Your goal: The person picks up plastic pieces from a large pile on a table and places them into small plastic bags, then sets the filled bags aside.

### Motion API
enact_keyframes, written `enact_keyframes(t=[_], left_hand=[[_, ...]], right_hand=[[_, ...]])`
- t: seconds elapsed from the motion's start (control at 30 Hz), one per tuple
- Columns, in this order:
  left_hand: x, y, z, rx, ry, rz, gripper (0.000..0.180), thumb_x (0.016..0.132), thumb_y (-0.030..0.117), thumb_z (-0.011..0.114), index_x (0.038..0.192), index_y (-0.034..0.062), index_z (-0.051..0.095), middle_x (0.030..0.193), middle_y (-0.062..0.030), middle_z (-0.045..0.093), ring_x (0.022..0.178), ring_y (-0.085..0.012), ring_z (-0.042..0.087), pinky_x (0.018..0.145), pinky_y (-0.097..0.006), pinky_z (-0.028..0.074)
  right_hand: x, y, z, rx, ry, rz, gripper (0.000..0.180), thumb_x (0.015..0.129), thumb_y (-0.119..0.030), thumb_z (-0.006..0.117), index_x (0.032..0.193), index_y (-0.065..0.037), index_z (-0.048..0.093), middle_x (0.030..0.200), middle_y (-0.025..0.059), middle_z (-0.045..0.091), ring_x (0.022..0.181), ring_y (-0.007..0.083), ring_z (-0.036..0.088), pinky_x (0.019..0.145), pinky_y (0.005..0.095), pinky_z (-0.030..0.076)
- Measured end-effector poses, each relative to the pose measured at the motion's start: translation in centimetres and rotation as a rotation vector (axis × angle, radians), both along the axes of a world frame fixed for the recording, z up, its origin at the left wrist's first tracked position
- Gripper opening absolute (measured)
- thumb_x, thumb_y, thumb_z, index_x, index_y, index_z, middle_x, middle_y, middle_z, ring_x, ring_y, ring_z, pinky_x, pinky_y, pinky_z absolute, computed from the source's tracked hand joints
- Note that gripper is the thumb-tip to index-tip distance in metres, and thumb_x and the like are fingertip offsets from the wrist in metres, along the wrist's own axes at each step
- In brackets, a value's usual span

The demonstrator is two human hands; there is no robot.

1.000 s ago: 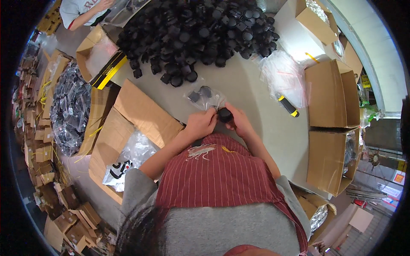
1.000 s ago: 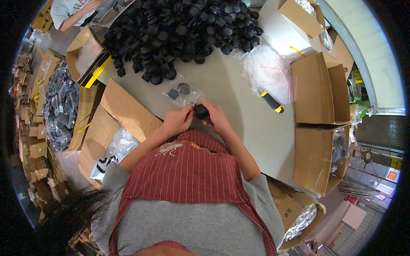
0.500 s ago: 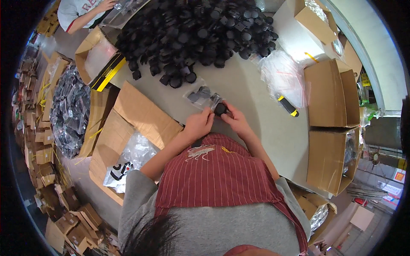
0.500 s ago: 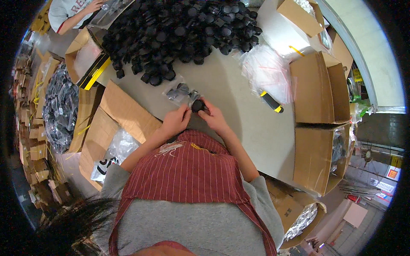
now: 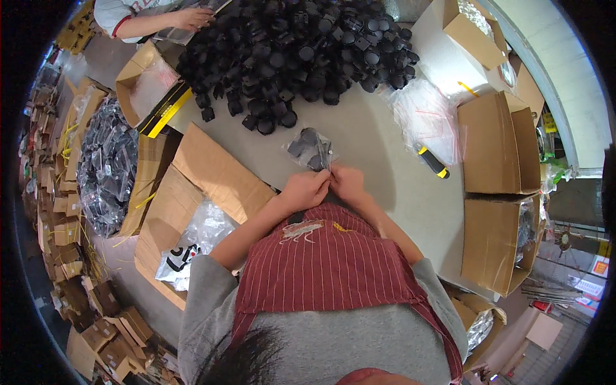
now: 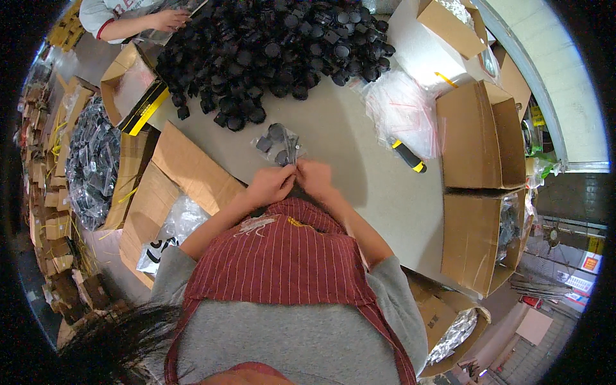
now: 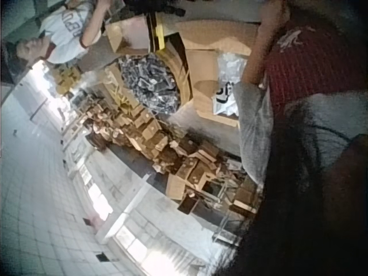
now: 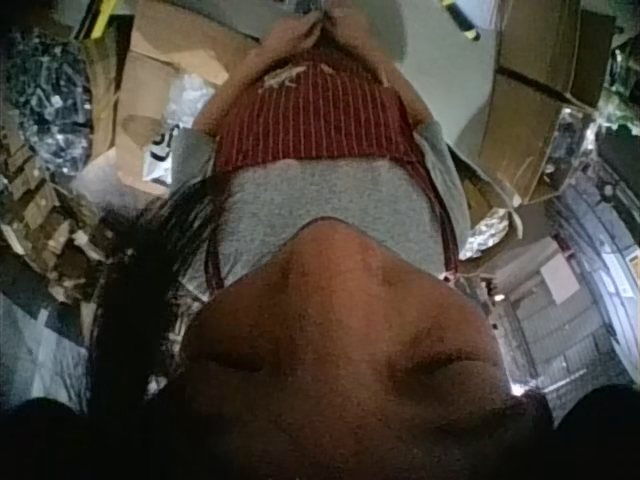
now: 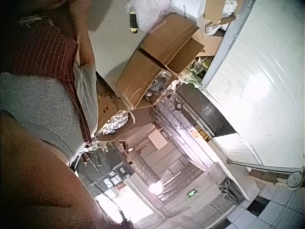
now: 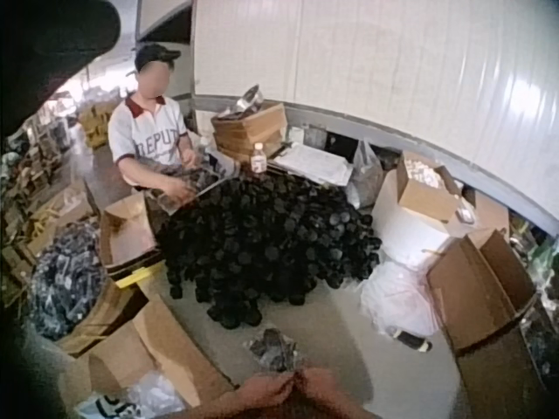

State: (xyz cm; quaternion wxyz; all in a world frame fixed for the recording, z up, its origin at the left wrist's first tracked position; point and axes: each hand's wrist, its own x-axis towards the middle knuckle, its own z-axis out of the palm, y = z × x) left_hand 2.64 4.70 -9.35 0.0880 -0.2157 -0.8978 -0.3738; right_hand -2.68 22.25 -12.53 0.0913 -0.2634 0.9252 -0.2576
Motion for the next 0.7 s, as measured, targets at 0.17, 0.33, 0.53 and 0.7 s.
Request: enact_keyframes(t=[0.17, 0.33, 0.53, 0.7], left_hand=[[0.1, 0.3, 0.2, 0.057, -0.063, 0.054, 0.014, 0.089, 0.014, 0.061, 0.097, 0.0073, 0.052, 0.07, -0.0172, 0.06, 0.064, -0.0376, 0.061, 0.055, -0.048, 0.046], [0.0, 0.0, 0.0, 0.012, -0.104, 0.022, 0.015, 0.089, 0.016, 0.062, 0.097, 0.0069, 0.052, 0.07, -0.0176, 0.06, 0.064, -0.0382, 0.061, 0.056, -0.049, 0.046], [-0.7, -0.1, 0.3, 0.016, -0.086, -0.073, 0.014, 0.087, 0.016, 0.063, 0.092, 0.007, 0.053, 0.069, -0.0159, 0.059, 0.066, -0.0377, 0.061, 0.057, -0.048, 0.046], [-0.6, -1.2, 3.6, 0.101, -0.036, 0.092, 0.015, 0.083, 0.018, 0.064, 0.086, 0.0082, 0.053, 0.067, -0.0124, 0.059, 0.066, -0.0332, 0.063, 0.055, -0.046, 0.048]], right_hand=[[-2.1, 0.8, 0.5, -0.046, -0.17, 0.176, 0.018, 0.087, -0.025, 0.057, 0.092, -0.01, 0.065, 0.082, 0.0174, 0.067, 0.078, 0.0394, 0.065, 0.066, 0.0505, 0.05], [-2.3, 0.3, 2.5, 0.095, -0.009, 0.15, 0.019, 0.088, -0.025, 0.057, 0.083, -0.008, 0.066, 0.077, 0.0162, 0.067, 0.074, 0.0376, 0.066, 0.063, 0.0501, 0.05], [-2.3, -1.0, 0.9, 0.08, 0.171, 0.134, 0.018, 0.08, -0.025, 0.063, 0.071, -0.01, 0.062, 0.07, 0.015, 0.063, 0.066, 0.037, 0.064, 0.057, 0.0469, 0.048], [-1.1, -0.9, 8.0, 0.1, 0.1, 0.094, 0.022, 0.071, -0.019, 0.068, 0.092, -0.012, 0.069, 0.095, 0.0122, 0.069, 0.086, 0.0297, 0.068, 0.071, 0.0405, 0.053]])
